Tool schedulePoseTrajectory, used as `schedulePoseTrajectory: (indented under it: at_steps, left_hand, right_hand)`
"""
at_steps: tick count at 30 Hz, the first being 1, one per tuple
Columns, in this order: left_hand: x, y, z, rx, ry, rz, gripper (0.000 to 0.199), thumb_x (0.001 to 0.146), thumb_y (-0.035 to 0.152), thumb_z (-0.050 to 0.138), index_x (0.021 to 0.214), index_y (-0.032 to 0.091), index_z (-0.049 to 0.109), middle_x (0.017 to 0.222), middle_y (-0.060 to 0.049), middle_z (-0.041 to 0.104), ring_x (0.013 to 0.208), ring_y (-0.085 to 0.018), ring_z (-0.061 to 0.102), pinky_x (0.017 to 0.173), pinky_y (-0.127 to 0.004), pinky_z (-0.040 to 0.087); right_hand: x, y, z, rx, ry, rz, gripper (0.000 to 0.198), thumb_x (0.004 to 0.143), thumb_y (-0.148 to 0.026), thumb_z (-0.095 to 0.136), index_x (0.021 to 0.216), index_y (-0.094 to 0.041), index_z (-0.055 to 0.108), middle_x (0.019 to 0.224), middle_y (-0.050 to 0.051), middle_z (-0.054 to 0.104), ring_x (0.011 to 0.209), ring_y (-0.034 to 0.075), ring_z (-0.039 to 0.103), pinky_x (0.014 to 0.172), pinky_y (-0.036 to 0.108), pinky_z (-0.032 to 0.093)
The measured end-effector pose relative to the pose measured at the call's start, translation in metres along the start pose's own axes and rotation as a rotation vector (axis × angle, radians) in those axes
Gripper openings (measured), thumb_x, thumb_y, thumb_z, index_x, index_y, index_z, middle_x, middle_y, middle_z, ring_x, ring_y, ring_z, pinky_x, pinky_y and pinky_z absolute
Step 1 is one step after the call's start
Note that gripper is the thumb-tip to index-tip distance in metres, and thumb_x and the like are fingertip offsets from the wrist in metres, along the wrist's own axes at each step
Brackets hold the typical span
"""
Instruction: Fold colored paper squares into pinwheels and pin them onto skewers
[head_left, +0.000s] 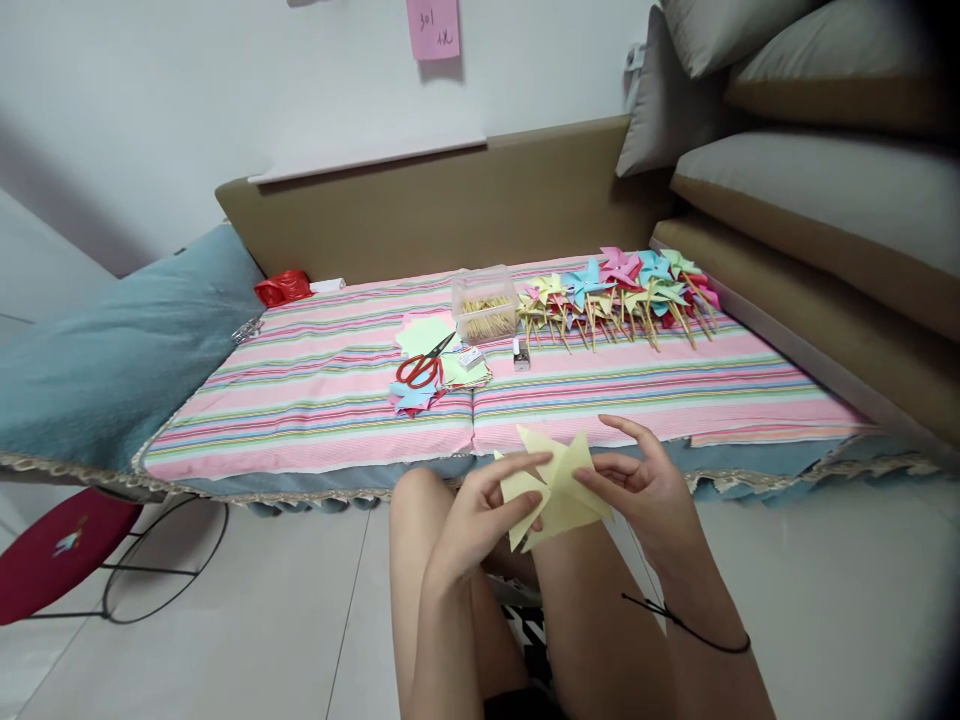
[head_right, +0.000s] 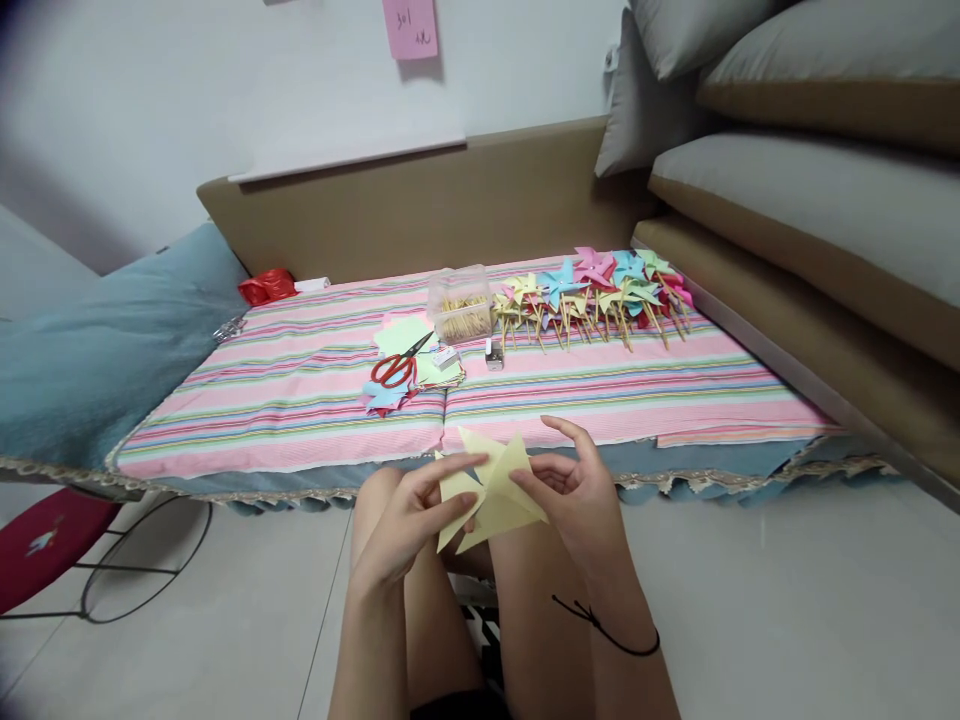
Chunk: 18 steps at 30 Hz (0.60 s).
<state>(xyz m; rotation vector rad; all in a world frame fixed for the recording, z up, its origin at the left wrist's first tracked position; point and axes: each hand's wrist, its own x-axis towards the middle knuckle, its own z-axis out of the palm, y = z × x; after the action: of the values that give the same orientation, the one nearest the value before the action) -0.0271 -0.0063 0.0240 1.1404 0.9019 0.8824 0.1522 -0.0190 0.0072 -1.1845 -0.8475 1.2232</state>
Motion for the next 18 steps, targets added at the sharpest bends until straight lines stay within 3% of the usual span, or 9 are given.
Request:
schedulePoseTrajectory:
  at_steps: [2, 5, 7, 11, 18]
  left_hand:
    - [0.0011, -0.0009, -0.0014, 0.093, -0.003, 0.004, 0.028, 0.077, 0.025, 0.065, 0.104, 0.029, 0.073, 0.11, -0.004, 0.068, 0.077, -0.018, 0.063, 0.063, -0.026, 0.048]
    - [0.0025, -0.0021, -0.002, 0.178, 0.033, 0.04, 0.033, 0.077, 0.025, 0.065, 0.11, 0.032, 0.07, 0.114, -0.003, 0.068, 0.104, -0.024, 0.059, 0.082, -0.031, 0.048]
    - [0.0035, -0.0029, -0.0016, 0.197, 0.047, 0.076, 0.034, 0.078, 0.025, 0.065, 0.111, 0.031, 0.069, 0.117, -0.003, 0.067, 0.111, -0.025, 0.056, 0.091, -0.033, 0.045]
    - [0.0067, -0.0041, 0.0011, 0.16, 0.107, 0.141, 0.032, 0.076, 0.023, 0.067, 0.108, 0.027, 0.071, 0.116, -0.005, 0.067, 0.116, -0.026, 0.054, 0.098, -0.034, 0.039]
    - [0.0101, -0.0054, 0.0055, 0.079, 0.228, 0.202, 0.031, 0.071, 0.019, 0.071, 0.102, 0.026, 0.073, 0.111, -0.005, 0.069, 0.11, -0.024, 0.057, 0.091, -0.032, 0.044]
  right_hand:
    - [-0.0004, -0.0002, -0.0007, -0.015, -0.007, -0.012, 0.075, 0.06, -0.04, 0.083, 0.124, -0.026, 0.046, 0.074, 0.001, 0.073, 0.068, 0.02, 0.068, 0.066, 0.033, 0.055]
    - [-0.001, -0.0019, -0.0011, -0.03, -0.007, -0.024, 0.074, 0.061, -0.041, 0.082, 0.124, -0.027, 0.046, 0.075, 0.001, 0.073, 0.069, 0.02, 0.068, 0.066, 0.032, 0.055]
    - [-0.0008, -0.0032, -0.0009, -0.026, -0.003, -0.021, 0.075, 0.061, -0.041, 0.082, 0.125, -0.027, 0.046, 0.076, 0.001, 0.073, 0.071, 0.021, 0.069, 0.066, 0.032, 0.055]
    - [0.0012, -0.0024, 0.0002, 0.015, 0.01, 0.013, 0.075, 0.062, -0.037, 0.083, 0.126, -0.026, 0.044, 0.076, 0.002, 0.073, 0.073, 0.021, 0.069, 0.067, 0.032, 0.055]
    - [0.0029, 0.0045, 0.0032, 0.083, -0.009, 0.036, 0.076, 0.062, -0.032, 0.083, 0.127, -0.026, 0.044, 0.079, 0.003, 0.073, 0.075, 0.023, 0.07, 0.067, 0.033, 0.055]
